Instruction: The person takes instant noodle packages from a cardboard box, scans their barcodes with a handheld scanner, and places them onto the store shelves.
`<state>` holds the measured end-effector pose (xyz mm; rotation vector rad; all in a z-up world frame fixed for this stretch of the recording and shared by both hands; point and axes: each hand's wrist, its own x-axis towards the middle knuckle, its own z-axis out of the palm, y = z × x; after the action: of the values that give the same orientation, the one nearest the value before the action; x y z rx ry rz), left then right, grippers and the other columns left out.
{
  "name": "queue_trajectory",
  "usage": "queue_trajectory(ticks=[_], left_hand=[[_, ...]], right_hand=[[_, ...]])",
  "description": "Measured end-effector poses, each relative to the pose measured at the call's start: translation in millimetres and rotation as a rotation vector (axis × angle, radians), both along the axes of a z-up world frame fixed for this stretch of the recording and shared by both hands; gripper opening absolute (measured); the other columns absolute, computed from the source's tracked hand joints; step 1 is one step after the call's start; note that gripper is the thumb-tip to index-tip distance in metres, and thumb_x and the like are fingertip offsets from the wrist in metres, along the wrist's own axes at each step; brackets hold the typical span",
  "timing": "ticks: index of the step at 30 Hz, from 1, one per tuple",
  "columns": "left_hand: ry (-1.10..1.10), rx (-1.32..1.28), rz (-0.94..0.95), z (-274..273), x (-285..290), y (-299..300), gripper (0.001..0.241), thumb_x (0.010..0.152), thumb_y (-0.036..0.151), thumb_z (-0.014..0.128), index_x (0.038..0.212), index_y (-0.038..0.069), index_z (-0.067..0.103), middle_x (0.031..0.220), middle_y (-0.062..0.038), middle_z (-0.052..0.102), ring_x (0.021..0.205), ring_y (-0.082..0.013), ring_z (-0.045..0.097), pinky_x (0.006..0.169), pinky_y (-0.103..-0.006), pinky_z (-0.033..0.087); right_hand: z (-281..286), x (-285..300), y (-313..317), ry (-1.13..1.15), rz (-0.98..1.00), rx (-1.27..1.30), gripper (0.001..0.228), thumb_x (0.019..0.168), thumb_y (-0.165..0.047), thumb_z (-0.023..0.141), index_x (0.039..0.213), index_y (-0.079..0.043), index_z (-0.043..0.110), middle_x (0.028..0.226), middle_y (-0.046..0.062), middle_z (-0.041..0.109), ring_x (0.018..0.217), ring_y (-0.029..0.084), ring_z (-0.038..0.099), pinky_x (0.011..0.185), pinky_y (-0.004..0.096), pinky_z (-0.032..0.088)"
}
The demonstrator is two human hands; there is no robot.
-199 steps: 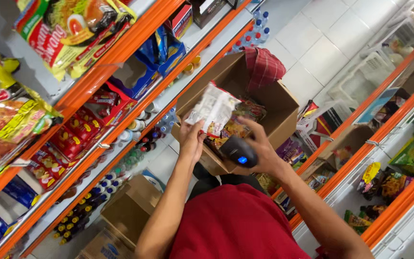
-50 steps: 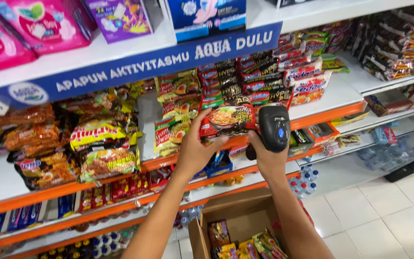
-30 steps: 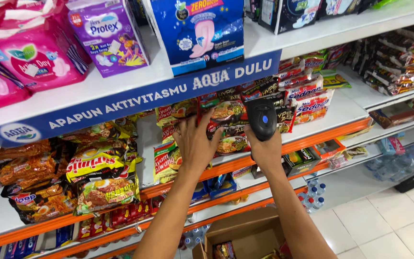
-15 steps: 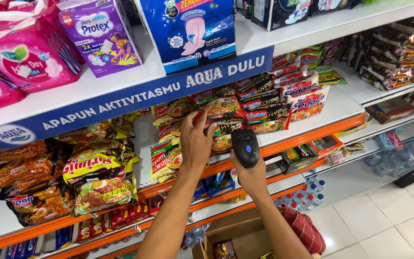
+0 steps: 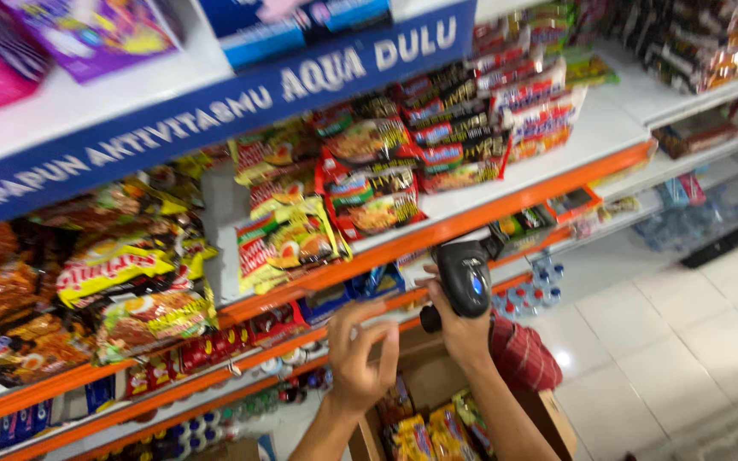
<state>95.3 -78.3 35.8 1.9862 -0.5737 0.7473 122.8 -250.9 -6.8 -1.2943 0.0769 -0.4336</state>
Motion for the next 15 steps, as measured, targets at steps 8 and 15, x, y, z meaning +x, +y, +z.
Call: queue_trajectory(ticks=[8,15], left_hand=[[0.696,-0.122,-0.1,-175.5,-95.8,32.6,0.015,0.099,0.019,0.066,0.102,0.004,0.067,0.102,-0.012,0.071,0.093,-0.0212,0.068,0.082,-0.0328,0.056],[0.819,0.089,-0.132,-233.4,-109.1,31.3,0.014,0.102,0.015,0.06,0.108,0.002,0.063,0.106,-0.016,0.069,0.096,-0.0283,0.07,0.083,-0.0376,0.058]], right_hand=[[-134.8,-157.3,-52.7,0.295,-0.173,0.039,0.027,0.098,-0.003,0.068,0.123,0.003,0.063,0.112,0.013,0.07,0.093,0.022,0.07,0.081,0.035,0.057],[-180.6,-255.7,-72.8,0.622,-0.103,0.192,0.027,0.094,-0.008,0.067,0.118,0.004,0.062,0.104,0.012,0.071,0.085,0.025,0.074,0.078,0.038,0.061]])
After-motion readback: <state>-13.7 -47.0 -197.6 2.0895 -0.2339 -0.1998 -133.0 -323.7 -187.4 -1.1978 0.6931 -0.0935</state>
